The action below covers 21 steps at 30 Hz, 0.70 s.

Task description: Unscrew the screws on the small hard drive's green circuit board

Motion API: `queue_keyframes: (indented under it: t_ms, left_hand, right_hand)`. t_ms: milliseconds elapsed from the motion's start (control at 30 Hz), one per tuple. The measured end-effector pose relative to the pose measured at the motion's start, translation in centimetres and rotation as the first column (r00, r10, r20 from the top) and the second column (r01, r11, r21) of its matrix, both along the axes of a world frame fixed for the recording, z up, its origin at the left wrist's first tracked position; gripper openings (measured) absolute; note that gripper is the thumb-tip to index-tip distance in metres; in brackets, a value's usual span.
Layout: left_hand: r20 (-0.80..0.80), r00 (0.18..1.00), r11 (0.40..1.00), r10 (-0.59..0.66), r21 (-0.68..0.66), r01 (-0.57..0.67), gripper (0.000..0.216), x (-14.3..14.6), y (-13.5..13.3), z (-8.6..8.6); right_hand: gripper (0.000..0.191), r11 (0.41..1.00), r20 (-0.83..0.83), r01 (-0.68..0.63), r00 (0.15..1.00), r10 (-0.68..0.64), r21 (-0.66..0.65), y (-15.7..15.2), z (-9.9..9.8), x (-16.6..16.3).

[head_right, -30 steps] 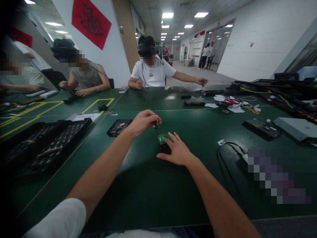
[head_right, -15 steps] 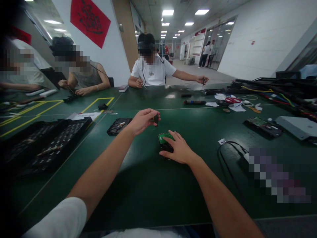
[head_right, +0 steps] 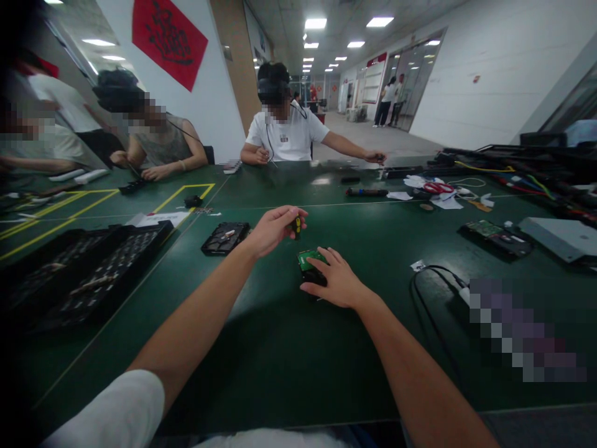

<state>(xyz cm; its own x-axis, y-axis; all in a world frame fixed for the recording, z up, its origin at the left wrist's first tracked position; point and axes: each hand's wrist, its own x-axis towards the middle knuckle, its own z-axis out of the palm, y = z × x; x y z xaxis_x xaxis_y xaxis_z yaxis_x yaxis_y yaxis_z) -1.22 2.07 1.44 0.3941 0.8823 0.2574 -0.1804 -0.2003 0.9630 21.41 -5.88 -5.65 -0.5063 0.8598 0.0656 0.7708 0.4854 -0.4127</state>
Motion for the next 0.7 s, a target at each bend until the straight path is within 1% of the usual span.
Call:
queue_keyframes:
  t_ms: [67, 133, 233, 367, 467, 533, 633, 700]
  left_hand:
    - [0.046, 0.998, 0.998, -0.037, -0.042, 0.039, 0.037, -0.26, 0.08, 0.04]
    - [0.053, 0.997, 0.997, -0.058, -0.056, 0.061, 0.034, -0.49, 0.1, 0.13]
    - [0.02, 1.0, 0.998, -0.024, -0.057, 0.025, 0.032, -0.59, 0.05, 0.25]
    - [-0.036, 0.998, 0.999, 0.042, -0.024, -0.043, 0.034, -0.38, 0.01, 0.18]
    - [-0.027, 0.999, 0.999, 0.036, -0.018, -0.036, 0.034, -0.25, -0.03, 0.06]
    - [-0.009, 1.0, 1.0, 0.023, -0.003, -0.023, 0.034, -0.16, -0.1, 0.03]
    - [-0.019, 0.999, 0.999, 0.028, 0.033, -0.028, 0.036, 0.01, -0.23, -0.02]
    - [-0.035, 0.999, 0.999, 0.022, 0.03, -0.021, 0.038, 0.11, -0.24, -0.1]
  right_hand:
    - [0.088, 1.0, 0.0, 0.001, 1.0, -0.001, -0.001, 0.02, -0.05, 0.02]
    - [0.088, 1.0, -0.002, -0.003, 1.0, 0.003, 0.001, 0.04, -0.1, 0.01]
    - [0.091, 1.0, -0.003, -0.008, 1.0, 0.008, -0.006, 0.09, -0.15, 0.01]
    - [0.104, 0.999, 0.006, -0.022, 1.0, 0.022, -0.035, 0.14, -0.04, 0.19]
    - [0.115, 0.997, 0.02, -0.05, 0.998, 0.051, -0.058, 0.13, 0.13, 0.36]
    - [0.12, 0.996, 0.026, -0.058, 0.998, 0.06, -0.064, 0.11, 0.17, 0.41]
    - [0.119, 0.998, 0.025, -0.055, 0.998, 0.056, -0.039, 0.09, 0.04, 0.36]
    - [0.118, 0.998, 0.025, -0.052, 0.998, 0.053, -0.023, 0.09, -0.1, 0.33]
